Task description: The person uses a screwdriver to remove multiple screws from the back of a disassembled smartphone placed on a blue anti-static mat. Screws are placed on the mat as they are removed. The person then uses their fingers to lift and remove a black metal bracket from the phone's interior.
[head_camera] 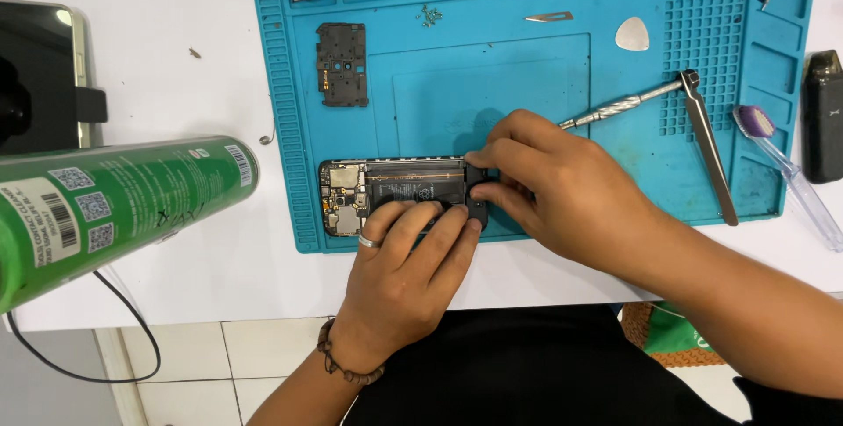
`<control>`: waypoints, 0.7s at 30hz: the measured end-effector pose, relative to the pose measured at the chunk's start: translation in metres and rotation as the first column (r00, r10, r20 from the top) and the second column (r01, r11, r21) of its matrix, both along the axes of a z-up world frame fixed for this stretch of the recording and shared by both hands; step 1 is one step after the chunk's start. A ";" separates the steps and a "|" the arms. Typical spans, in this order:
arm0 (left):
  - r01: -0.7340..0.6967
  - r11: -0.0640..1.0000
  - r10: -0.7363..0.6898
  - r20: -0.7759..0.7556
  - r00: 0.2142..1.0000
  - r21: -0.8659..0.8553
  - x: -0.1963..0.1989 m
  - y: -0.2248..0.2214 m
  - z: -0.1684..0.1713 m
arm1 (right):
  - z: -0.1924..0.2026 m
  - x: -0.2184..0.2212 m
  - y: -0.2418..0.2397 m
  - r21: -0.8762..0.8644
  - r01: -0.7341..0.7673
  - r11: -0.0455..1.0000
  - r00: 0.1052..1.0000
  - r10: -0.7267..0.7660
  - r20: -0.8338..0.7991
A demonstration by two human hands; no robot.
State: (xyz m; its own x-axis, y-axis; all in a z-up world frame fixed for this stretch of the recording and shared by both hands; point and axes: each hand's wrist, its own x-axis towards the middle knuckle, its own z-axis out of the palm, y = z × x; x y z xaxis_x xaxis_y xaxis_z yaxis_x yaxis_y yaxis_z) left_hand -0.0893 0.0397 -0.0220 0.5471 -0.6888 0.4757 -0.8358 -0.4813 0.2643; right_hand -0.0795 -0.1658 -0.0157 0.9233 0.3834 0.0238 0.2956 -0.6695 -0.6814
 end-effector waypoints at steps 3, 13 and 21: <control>0.017 1.000 -0.017 0.010 1.000 -0.005 0.001 -0.001 0.000 | -0.001 -0.002 0.001 -0.028 -0.014 1.000 0.999 0.015 0.052; -0.001 1.000 -0.001 0.097 0.995 0.026 0.003 -0.003 0.000 | 0.002 -0.011 0.006 -0.181 -0.027 0.983 0.976 0.066 0.209; 0.058 0.998 -0.056 0.079 0.995 -0.019 0.004 -0.001 0.004 | -0.002 -0.014 -0.002 -0.125 -0.050 0.991 0.978 0.074 0.195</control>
